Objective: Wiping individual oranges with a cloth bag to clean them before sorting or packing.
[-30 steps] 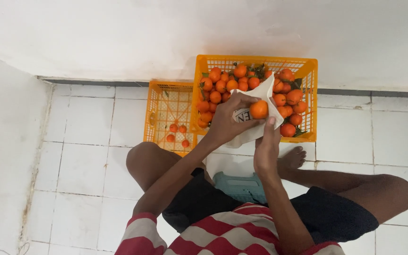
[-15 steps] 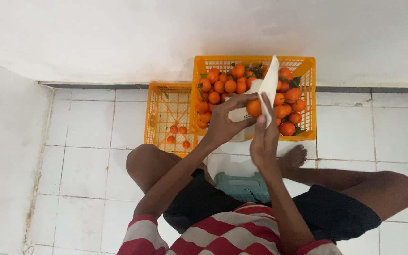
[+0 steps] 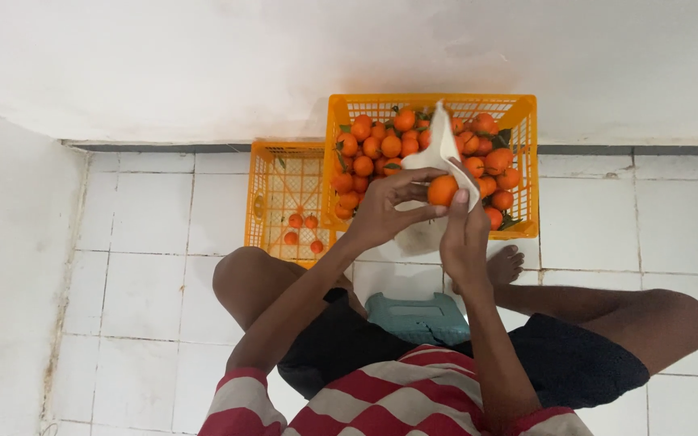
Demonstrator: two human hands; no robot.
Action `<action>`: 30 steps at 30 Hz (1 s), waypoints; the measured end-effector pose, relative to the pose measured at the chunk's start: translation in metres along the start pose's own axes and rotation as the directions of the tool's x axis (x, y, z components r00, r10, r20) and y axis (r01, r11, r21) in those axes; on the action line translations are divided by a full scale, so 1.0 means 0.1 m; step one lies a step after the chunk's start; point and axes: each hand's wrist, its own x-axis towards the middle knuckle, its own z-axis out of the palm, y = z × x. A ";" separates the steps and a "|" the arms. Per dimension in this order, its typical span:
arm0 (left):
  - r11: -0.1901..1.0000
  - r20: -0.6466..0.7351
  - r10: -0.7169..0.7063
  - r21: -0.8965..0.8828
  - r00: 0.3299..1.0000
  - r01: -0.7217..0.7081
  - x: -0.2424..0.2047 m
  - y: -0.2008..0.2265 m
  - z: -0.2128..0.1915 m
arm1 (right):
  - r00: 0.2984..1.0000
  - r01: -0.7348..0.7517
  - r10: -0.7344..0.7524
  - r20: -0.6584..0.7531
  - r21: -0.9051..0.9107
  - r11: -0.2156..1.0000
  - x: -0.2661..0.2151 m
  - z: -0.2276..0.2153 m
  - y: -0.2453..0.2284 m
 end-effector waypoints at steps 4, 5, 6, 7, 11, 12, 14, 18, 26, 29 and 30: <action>0.999 -0.026 -0.024 -0.044 0.999 0.023 0.00 0.15 -0.05 | 0.993 -0.111 0.109 0.040 0.056 0.992 -0.02 -0.06 -0.03; 1.000 -0.013 -0.025 -0.010 1.000 0.025 0.02 0.17 -0.06 | 0.998 -0.058 0.058 0.008 -0.023 0.998 -0.03 -0.05 -0.07; 0.999 0.000 -0.028 0.021 1.000 0.028 0.03 0.18 -0.05 | 1.000 -0.007 0.005 -0.019 -0.104 0.995 -0.04 -0.03 -0.10; 0.999 -0.004 -0.029 0.021 1.000 0.029 0.02 0.15 -0.08 | 1.000 -0.007 0.006 -0.015 -0.104 0.995 -0.03 -0.02 -0.14; 0.992 0.045 0.050 0.116 0.998 -0.055 0.03 0.11 -0.11 | 0.998 -0.066 0.066 -0.001 -0.035 0.997 -0.07 -0.03 0.21; 0.993 0.061 0.054 0.098 0.997 -0.060 0.04 0.13 -0.12 | 0.987 -0.159 0.158 0.036 0.028 0.987 -0.10 -0.05 0.42; 0.995 0.056 0.061 0.075 0.997 -0.065 0.04 0.12 -0.13 | 0.971 -0.236 0.232 0.065 0.070 0.969 -0.03 -0.09 0.10; 0.990 0.027 0.089 0.108 0.996 -0.092 0.05 0.13 -0.17 | 0.906 -0.422 0.415 0.081 0.120 0.899 -0.04 -0.16 -0.13; 0.926 0.113 0.190 0.308 0.975 -0.216 0.03 0.01 -0.17 | 0.947 -0.298 0.301 0.109 -0.043 0.953 0.02 -0.19 0.13; 0.933 0.101 0.224 0.266 0.969 -0.243 0.04 0.01 -0.15 | 0.902 -0.427 0.417 0.109 0.088 0.900 0.08 -0.20 -0.18; 0.941 0.093 0.235 0.229 0.968 -0.250 0.04 0.02 -0.15 | 0.874 -0.487 0.478 0.094 0.194 0.852 0.09 -0.19 -0.23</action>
